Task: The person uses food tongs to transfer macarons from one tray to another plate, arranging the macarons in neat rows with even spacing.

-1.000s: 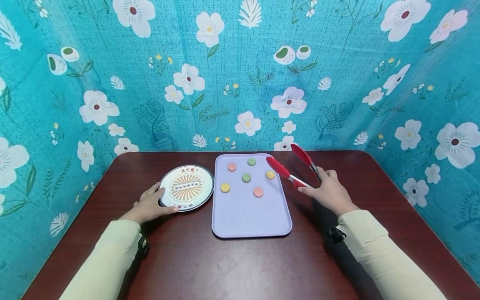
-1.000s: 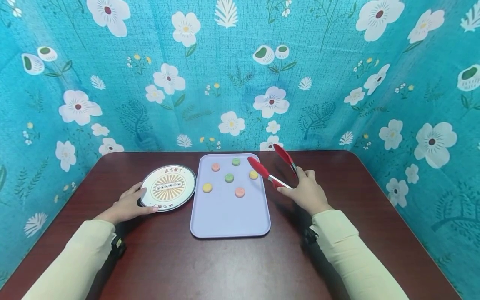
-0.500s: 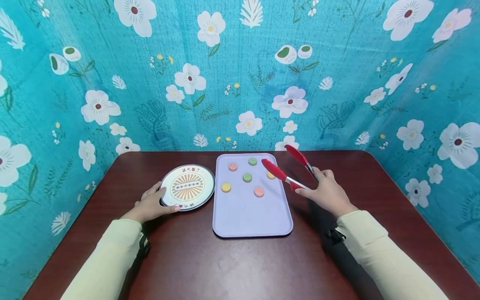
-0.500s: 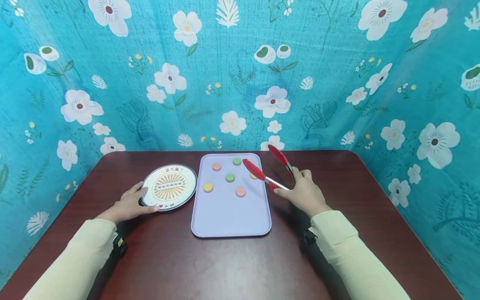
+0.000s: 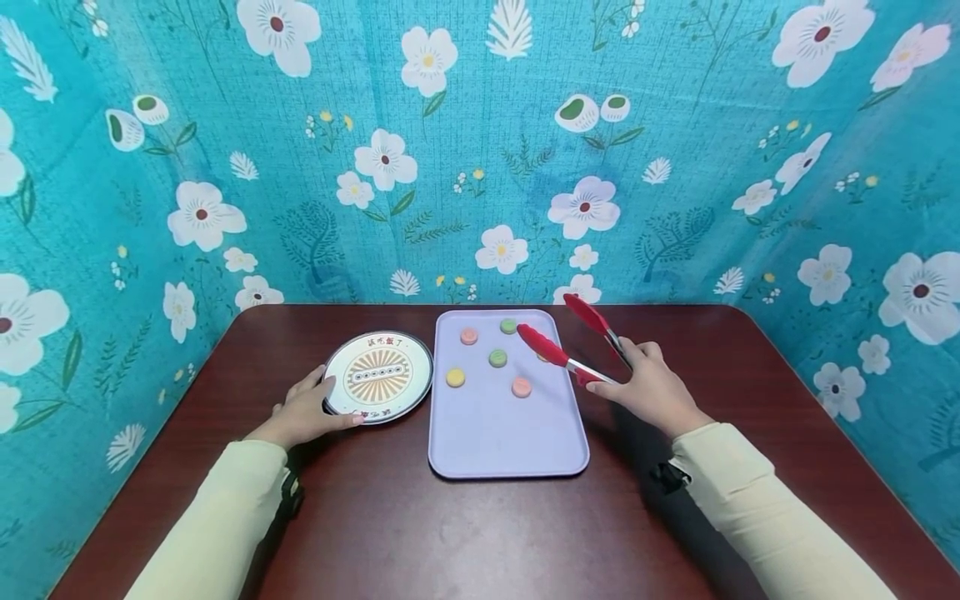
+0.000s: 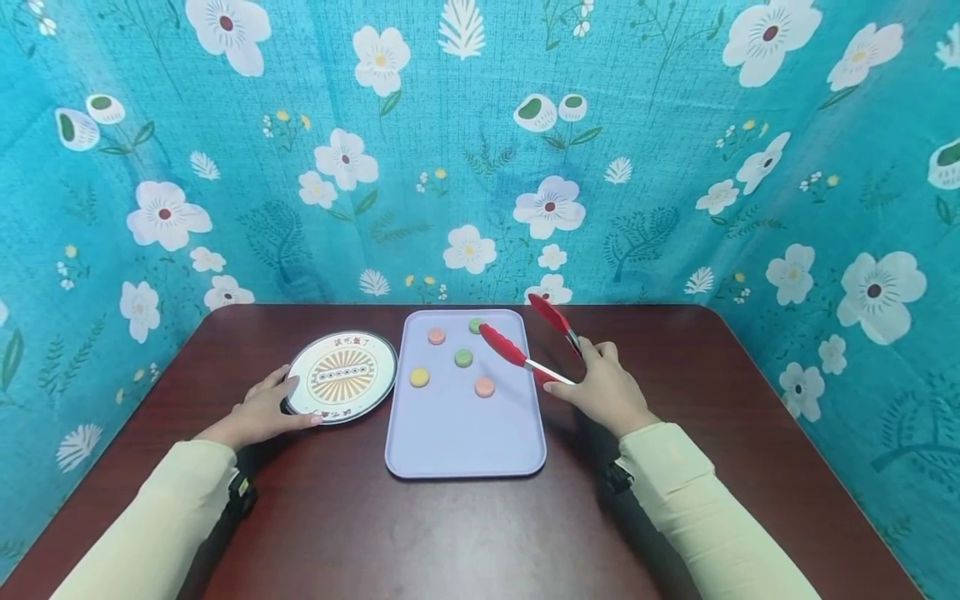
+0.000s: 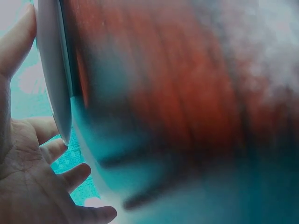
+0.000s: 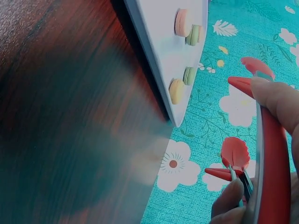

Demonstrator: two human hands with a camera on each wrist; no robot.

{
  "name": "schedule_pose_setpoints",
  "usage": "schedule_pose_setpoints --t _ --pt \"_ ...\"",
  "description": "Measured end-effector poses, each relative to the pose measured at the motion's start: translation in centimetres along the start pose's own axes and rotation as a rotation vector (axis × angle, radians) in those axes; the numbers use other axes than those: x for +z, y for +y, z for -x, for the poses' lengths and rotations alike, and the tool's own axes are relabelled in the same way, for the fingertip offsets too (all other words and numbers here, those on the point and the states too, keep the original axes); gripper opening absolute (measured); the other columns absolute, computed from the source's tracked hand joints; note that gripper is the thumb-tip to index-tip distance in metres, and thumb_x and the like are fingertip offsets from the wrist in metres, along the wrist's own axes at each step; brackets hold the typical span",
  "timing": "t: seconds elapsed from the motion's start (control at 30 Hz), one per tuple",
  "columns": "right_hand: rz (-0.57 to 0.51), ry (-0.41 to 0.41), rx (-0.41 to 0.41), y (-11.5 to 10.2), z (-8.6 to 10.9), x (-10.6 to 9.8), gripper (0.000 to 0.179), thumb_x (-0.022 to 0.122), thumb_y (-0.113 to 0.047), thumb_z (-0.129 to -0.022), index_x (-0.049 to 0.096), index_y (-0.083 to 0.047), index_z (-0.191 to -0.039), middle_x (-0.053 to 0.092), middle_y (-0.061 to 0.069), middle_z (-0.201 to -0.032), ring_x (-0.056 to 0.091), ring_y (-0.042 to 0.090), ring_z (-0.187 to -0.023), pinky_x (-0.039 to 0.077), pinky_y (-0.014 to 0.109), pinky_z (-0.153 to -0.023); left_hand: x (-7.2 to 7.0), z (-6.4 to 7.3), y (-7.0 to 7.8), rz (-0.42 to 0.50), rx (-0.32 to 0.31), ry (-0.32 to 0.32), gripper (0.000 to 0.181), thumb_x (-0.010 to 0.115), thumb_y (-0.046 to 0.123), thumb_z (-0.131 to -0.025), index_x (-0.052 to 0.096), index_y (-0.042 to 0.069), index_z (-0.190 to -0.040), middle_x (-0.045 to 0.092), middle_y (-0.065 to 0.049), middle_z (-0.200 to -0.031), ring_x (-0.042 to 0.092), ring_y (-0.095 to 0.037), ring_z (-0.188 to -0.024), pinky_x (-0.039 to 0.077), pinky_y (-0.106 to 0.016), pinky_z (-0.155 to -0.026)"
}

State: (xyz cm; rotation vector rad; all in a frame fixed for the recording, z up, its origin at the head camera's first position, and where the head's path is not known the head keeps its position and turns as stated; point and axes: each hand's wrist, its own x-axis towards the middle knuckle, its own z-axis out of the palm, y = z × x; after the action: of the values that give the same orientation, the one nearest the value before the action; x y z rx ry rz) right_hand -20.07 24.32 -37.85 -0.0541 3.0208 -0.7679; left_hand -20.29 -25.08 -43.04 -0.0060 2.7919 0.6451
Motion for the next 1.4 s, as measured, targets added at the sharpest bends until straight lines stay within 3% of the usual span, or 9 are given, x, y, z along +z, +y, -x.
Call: schedule_pose_setpoints --t 0.6,1.13,1.4 --pt "-0.013 -0.006 0.005 -0.6 0.1 0.5 0.104 0.080 -0.048 -0.073 0.028 -0.001 -0.150 0.037 0.025 -0.131 0.055 0.037 -0.098 0.055 0.054 -0.073 0.1 0.2 0.2 -0.012 -0.001 0.010 0.117 0.070 0.067 -0.072 0.023 -0.008 -0.148 0.010 -0.030 -0.154 0.014 -0.053 -0.135 0.017 -0.077 -0.100" --pt "0.007 -0.019 -0.018 -1.0 0.3 0.9 0.102 0.079 -0.050 -0.073 0.031 -0.001 -0.149 0.040 0.023 -0.128 0.056 0.034 -0.094 0.055 0.053 -0.071 0.4 0.0 0.0 0.003 0.001 0.006 0.117 0.070 0.067 -0.073 0.021 -0.007 -0.149 0.009 -0.029 -0.155 0.014 -0.053 -0.136 0.016 -0.077 -0.100" --pt "0.032 -0.031 -0.044 -1.6 0.3 0.7 0.102 0.079 -0.052 -0.072 0.033 -0.001 -0.148 0.044 0.020 -0.122 0.057 0.027 -0.082 0.055 0.042 -0.062 0.3 -0.1 0.0 0.013 0.002 0.000 0.118 0.069 0.069 -0.072 0.020 -0.005 -0.150 0.008 -0.028 -0.156 0.013 -0.052 -0.136 0.016 -0.077 -0.101"
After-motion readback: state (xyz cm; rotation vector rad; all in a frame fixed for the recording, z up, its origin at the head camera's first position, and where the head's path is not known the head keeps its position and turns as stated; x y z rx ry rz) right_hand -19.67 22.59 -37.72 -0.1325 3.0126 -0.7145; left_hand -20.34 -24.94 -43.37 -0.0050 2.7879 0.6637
